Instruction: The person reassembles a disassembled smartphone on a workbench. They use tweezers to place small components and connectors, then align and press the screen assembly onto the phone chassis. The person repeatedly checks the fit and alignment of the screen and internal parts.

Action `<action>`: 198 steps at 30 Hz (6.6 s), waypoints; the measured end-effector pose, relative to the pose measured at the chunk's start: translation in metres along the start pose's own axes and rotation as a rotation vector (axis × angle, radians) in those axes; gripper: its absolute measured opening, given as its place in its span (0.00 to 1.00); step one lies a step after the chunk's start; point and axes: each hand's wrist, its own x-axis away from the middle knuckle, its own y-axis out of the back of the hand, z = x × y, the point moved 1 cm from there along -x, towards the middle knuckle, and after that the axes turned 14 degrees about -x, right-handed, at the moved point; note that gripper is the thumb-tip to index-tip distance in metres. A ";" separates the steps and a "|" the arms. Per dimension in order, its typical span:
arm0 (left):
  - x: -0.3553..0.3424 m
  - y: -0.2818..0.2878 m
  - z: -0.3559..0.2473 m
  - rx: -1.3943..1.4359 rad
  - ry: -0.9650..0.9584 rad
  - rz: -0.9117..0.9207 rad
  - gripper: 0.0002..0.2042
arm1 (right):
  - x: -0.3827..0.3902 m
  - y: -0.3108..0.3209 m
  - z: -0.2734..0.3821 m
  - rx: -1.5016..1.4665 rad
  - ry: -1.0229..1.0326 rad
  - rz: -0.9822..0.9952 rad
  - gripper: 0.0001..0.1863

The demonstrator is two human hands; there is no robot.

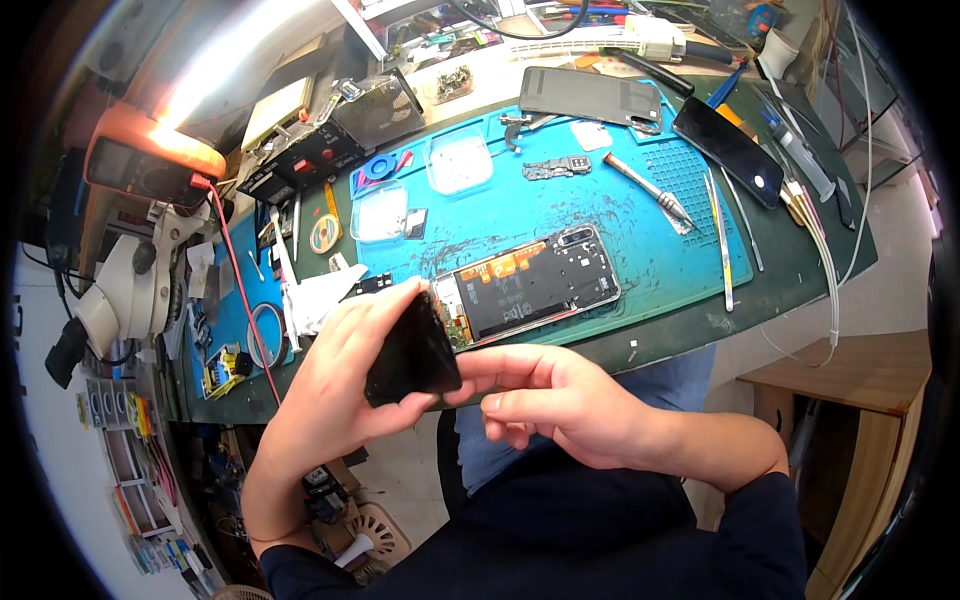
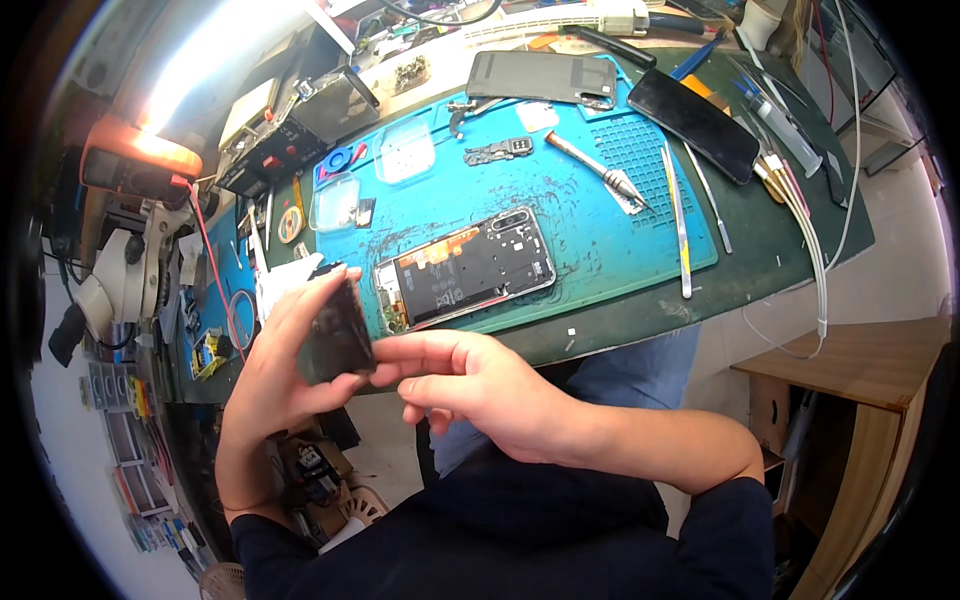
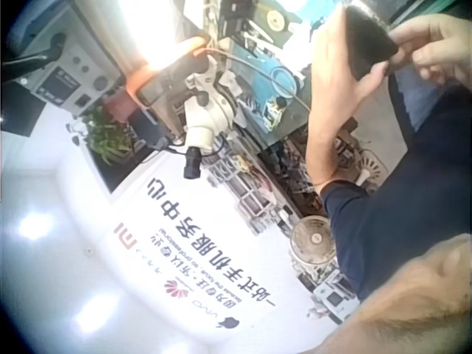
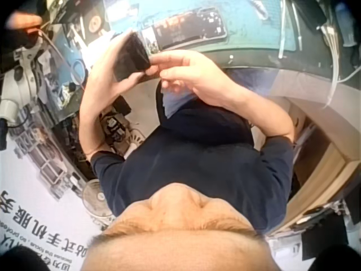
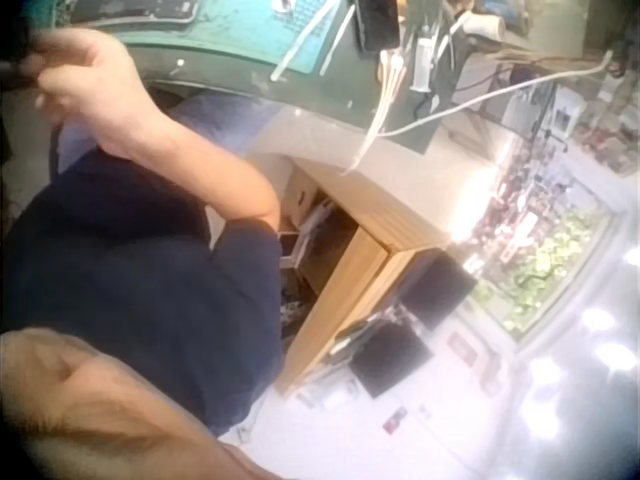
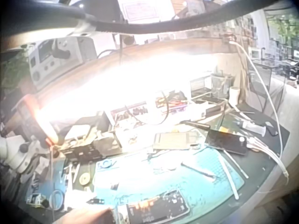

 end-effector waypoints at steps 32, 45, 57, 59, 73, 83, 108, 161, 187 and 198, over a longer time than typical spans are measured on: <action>-0.035 -0.005 0.014 0.039 0.114 0.206 0.36 | -0.002 0.047 0.112 2.118 0.850 0.161 0.31; -0.032 -0.001 0.038 0.481 0.232 0.291 0.36 | -0.005 0.018 0.133 1.919 0.518 0.067 0.28; -0.028 0.001 0.032 0.710 0.233 0.059 0.34 | -0.037 0.009 0.145 1.379 0.924 0.178 0.44; -0.027 0.000 0.037 0.772 0.200 0.062 0.34 | -0.042 0.007 0.137 1.178 0.716 0.116 0.54; -0.048 -0.016 0.019 0.781 0.033 -0.399 0.36 | -0.065 -0.062 0.143 0.904 1.060 -0.009 0.53; -0.058 -0.029 0.010 0.723 -0.056 -0.451 0.40 | -0.063 -0.070 0.134 0.926 1.152 0.007 0.47; -0.058 -0.040 0.024 0.867 -0.013 -0.619 0.46 | -0.066 -0.062 0.118 0.886 0.886 0.097 0.54; -0.060 -0.033 -0.008 0.824 0.115 -0.538 0.36 | -0.063 -0.050 0.103 0.603 0.979 0.129 0.38; -0.057 -0.020 -0.006 0.633 -0.041 -0.588 0.28 | -0.062 -0.047 0.093 0.694 1.040 0.164 0.55; -0.049 -0.018 0.006 0.597 -0.027 -0.453 0.39 | -0.074 -0.046 0.091 0.700 1.098 0.138 0.60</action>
